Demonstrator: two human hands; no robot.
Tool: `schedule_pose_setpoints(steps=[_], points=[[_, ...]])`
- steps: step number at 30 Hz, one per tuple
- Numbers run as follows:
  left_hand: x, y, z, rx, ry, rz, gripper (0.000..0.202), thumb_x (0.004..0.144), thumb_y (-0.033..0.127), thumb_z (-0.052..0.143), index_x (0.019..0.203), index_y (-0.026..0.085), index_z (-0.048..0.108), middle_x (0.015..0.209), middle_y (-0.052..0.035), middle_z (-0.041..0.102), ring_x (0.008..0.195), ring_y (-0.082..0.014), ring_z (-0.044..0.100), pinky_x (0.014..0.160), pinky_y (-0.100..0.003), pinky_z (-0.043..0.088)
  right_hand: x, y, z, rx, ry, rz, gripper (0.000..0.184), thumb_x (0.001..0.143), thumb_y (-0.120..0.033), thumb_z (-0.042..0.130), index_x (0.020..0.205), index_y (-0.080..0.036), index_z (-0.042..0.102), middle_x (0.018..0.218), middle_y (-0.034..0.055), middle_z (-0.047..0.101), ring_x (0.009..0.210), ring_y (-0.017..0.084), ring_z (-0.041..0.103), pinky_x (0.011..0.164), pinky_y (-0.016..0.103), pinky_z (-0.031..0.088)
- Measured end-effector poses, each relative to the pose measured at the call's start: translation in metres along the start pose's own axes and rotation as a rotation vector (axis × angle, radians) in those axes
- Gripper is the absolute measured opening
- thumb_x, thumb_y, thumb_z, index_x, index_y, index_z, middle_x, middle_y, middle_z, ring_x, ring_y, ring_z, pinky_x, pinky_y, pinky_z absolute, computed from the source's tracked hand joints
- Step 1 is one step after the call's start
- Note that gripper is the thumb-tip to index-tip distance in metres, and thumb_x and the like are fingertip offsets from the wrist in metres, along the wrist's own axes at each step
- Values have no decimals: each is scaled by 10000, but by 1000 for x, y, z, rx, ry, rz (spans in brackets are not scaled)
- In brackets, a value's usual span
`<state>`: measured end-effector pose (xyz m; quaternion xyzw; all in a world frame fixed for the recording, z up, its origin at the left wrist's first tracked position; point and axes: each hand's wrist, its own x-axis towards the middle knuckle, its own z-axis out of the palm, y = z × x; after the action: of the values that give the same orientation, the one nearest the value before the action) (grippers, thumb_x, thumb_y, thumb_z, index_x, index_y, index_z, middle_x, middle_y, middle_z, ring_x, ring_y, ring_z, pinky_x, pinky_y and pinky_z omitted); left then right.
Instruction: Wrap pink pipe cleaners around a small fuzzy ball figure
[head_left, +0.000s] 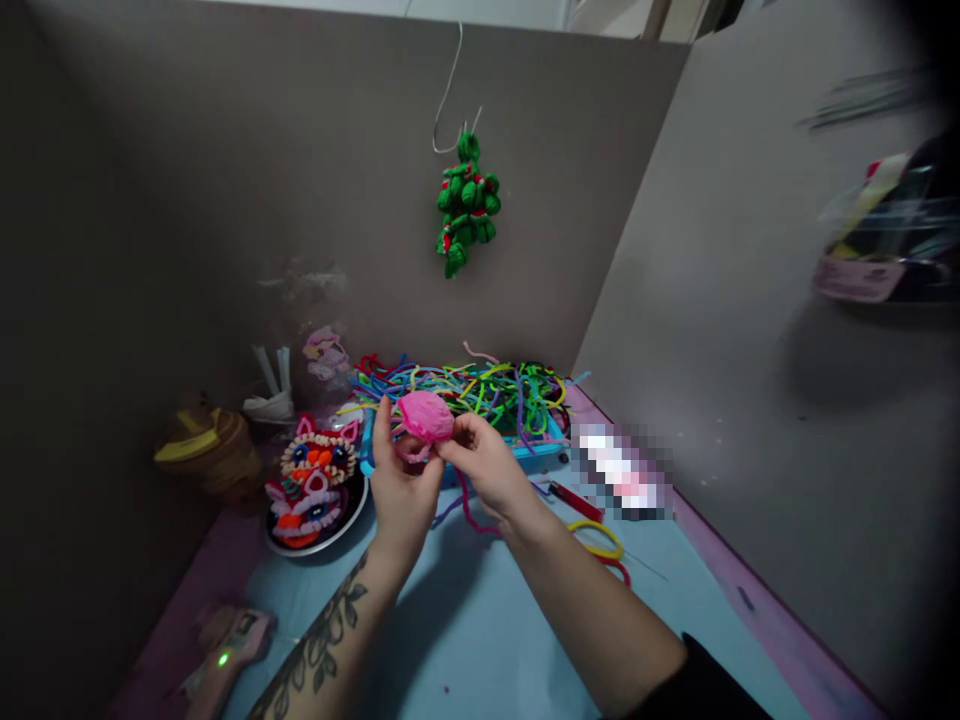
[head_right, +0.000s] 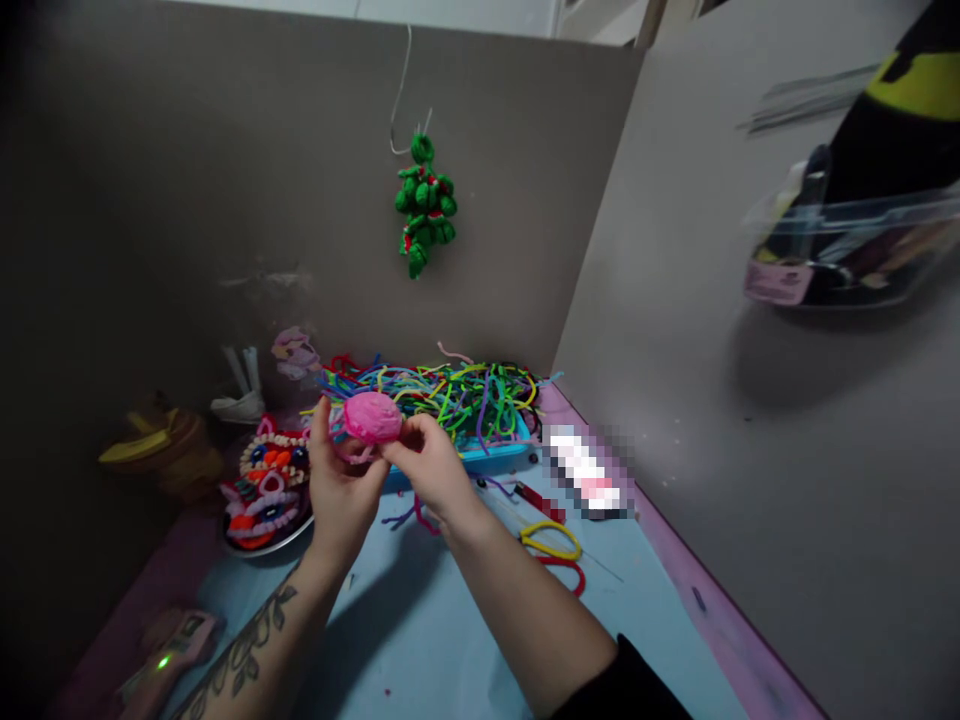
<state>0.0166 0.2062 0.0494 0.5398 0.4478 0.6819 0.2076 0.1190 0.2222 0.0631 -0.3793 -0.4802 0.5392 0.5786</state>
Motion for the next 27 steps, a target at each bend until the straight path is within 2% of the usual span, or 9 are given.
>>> schedule_pose_setpoints(steps=[3, 9, 14, 22, 27], points=[[-1, -3, -2, 63, 0, 34, 834, 731, 197, 678, 1474, 159, 300, 1081, -117, 658, 969, -239, 675, 840, -386, 559, 1, 1, 1, 60, 9, 26, 248, 622, -301, 757, 738, -187, 570, 712, -37, 586, 693, 128, 516, 701, 277, 397], [0, -8, -4, 133, -21, 99, 835, 744, 182, 671, 1487, 186, 290, 1241, -153, 610, 1009, -242, 666, 849, -382, 557, 1, 1, 4, 246, 5, 138, 254, 573, -260, 767, 774, -176, 636, 768, -7, 668, 744, 145, 575, 749, 283, 425], [0, -8, -5, 166, -49, 99, 815, 759, 169, 656, 1488, 185, 289, 1210, -148, 631, 999, -239, 667, 837, -370, 554, 0, 1, 8, 337, -9, 182, 210, 546, -207, 709, 750, -179, 673, 790, 8, 711, 751, 154, 586, 736, 276, 435], [1, -7, -5, 107, -54, 26, 858, 740, 176, 686, 1493, 195, 276, 1151, -132, 644, 989, -254, 667, 837, -400, 552, -1, -2, 7, 329, 19, 203, 165, 533, -167, 618, 692, -197, 652, 752, -13, 690, 753, 161, 574, 696, 266, 436], [6, -2, -5, 98, -15, 22, 850, 726, 183, 703, 1477, 187, 307, 1281, -158, 579, 1065, -259, 641, 910, -395, 524, 1, -3, 3, 287, -17, 190, 164, 535, -170, 632, 694, -185, 667, 691, -13, 667, 676, 145, 548, 676, 269, 427]])
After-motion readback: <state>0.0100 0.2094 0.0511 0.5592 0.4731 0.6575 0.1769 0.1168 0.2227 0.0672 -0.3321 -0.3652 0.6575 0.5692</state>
